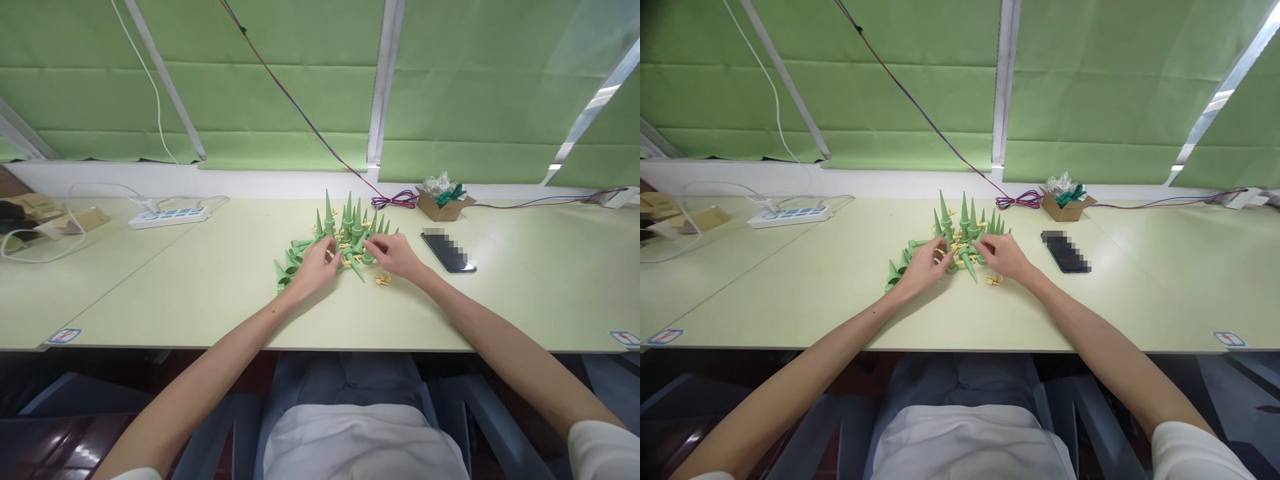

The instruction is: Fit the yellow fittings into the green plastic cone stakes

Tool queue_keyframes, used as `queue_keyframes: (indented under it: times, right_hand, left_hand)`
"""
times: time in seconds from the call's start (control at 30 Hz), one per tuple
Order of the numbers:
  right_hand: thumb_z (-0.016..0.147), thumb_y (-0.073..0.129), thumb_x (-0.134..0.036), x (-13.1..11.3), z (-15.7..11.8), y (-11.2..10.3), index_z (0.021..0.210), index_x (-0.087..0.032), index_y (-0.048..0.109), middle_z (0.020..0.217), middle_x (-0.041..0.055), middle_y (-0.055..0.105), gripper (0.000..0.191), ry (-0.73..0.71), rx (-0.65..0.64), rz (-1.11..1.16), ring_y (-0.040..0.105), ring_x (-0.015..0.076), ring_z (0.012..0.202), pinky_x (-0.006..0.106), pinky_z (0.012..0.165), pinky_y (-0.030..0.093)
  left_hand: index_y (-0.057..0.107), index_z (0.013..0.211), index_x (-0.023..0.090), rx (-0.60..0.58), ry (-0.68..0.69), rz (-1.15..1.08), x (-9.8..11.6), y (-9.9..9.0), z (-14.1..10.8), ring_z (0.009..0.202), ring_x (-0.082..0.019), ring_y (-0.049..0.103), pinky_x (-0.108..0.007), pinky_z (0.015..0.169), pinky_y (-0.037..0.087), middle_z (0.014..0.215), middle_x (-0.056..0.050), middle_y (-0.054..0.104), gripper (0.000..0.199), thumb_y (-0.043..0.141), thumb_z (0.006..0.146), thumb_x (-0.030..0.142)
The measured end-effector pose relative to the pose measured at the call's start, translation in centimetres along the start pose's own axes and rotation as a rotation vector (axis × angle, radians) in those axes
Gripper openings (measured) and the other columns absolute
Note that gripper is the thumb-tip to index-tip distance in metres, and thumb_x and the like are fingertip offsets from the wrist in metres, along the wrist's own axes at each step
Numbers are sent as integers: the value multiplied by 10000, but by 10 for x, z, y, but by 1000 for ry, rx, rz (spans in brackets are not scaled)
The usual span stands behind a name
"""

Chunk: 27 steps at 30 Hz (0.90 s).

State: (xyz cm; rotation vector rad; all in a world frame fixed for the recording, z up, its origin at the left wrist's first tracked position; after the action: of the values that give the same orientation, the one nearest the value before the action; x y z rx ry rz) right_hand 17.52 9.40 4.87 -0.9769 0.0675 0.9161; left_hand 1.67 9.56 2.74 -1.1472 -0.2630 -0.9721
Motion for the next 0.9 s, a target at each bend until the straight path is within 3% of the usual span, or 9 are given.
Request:
queue_keyframes:
  times: [0.23,0.5,0.6,0.73,0.8,0.9]
  right_hand:
    - [874,537,-311,4,-4,20,585,-178,485,519,-19,482,323,34,-368,-101,361,101,497,266,558,270]
    - [831,561,-290,16,-9,26,592,-173,527,532,-19,481,268,42,-549,-178,348,103,518,272,560,248]
    - [811,574,-308,16,-13,29,622,-167,583,566,-9,523,236,38,-617,-139,385,107,530,267,557,266]
    - [780,597,-294,18,-15,29,636,-168,632,571,-8,544,194,68,-647,-110,409,109,523,267,552,288]
    - [768,611,-285,19,-16,29,649,-173,654,564,-11,546,170,81,-671,-89,422,113,518,268,545,296]
    - [760,631,-284,18,-18,28,658,-174,675,554,-12,541,156,81,-704,-53,425,113,508,267,527,302]
  left_hand:
    - [501,850,201,-16,15,16,2,1,0,692,-165,595,-284,593,456,819,-26,639,165,536,913,349]
    - [539,910,190,-29,-12,-44,6,1,-1,613,-131,602,-278,560,456,926,-41,644,237,564,911,426]
    - [550,929,193,63,-24,-85,9,-9,-1,559,-103,559,-265,543,441,909,-26,635,277,583,900,466]
    - [524,800,195,202,23,-138,15,-24,-3,528,-95,481,-245,521,391,702,15,567,304,562,916,473]
    - [528,760,192,177,77,-149,21,-22,-4,532,-103,471,-248,522,380,649,15,555,323,531,935,464]
    - [561,710,187,49,202,-71,35,-7,-8,533,-112,453,-264,549,373,609,8,557,348,502,950,431]
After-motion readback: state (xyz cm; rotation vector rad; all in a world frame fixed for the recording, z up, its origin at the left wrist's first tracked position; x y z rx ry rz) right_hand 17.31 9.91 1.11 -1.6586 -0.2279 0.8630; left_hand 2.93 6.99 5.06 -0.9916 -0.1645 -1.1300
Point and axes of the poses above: each hand's wrist, its own z-axis towards the middle knuckle, its own y-axis out of the palm, x = y × z, the point moved 10 cm from there along z, towards the middle knuckle
